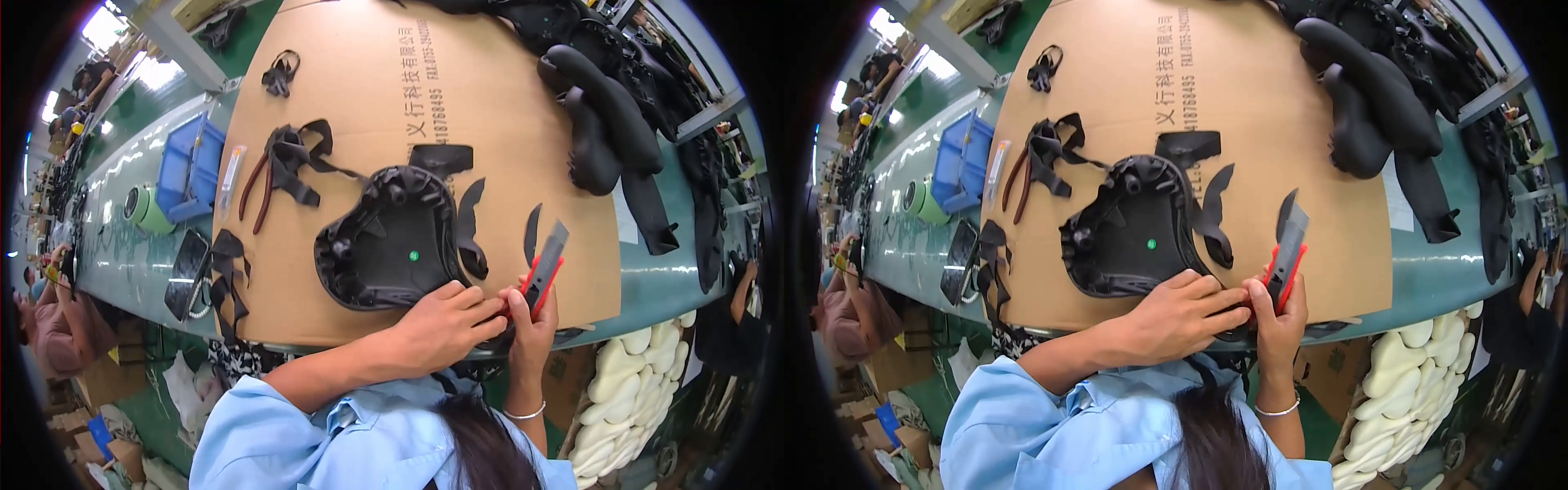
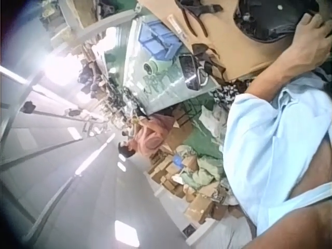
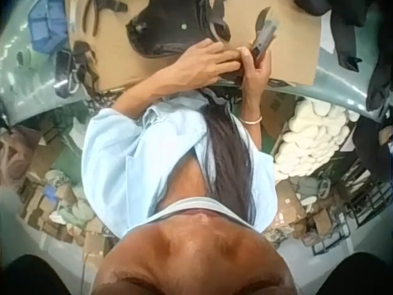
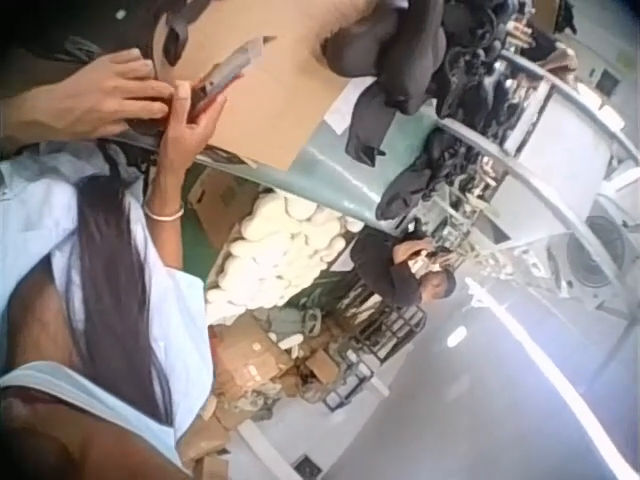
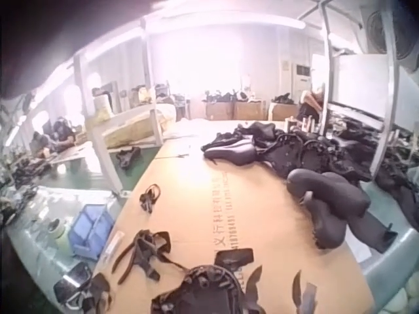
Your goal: Trimming excess material from a bicycle seat using a utility knife.
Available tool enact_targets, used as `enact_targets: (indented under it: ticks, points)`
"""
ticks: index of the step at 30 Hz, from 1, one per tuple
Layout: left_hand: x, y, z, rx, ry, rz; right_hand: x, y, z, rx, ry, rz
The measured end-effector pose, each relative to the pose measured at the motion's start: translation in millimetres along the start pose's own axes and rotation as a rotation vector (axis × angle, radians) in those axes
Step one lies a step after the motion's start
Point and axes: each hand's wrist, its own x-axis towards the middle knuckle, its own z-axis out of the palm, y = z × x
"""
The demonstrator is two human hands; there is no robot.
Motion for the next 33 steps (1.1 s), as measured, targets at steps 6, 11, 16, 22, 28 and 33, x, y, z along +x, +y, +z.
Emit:
enact_targets:
  ticks: [6,11,16,22,28,33]
  points:
    - [-13,0,-15,0.23,0.31,-0.555,-18,-22,-1,-0.277,-0.088,0.183]
    - [-2,-6,4,0.331,0.281,-0.709,-20,-24,9,-0.467,-0.108,0.021]
    - [-9,0,7,0.189,0.382,-0.772,-21,-33,12,-0.604,-0.16,-0.055]
    - [-19,0,-8,-0.141,0.436,-0.835,-8,-42,3,-0.876,-0.456,-0.514]
    - [-25,0,-7,-0.293,0.501,-0.842,2,-40,7,-0.86,-0.574,-0.532]
    - [-28,-4,-16,-0.436,0.48,-0.834,-19,-60,-14,-1.104,-0.639,-0.433]
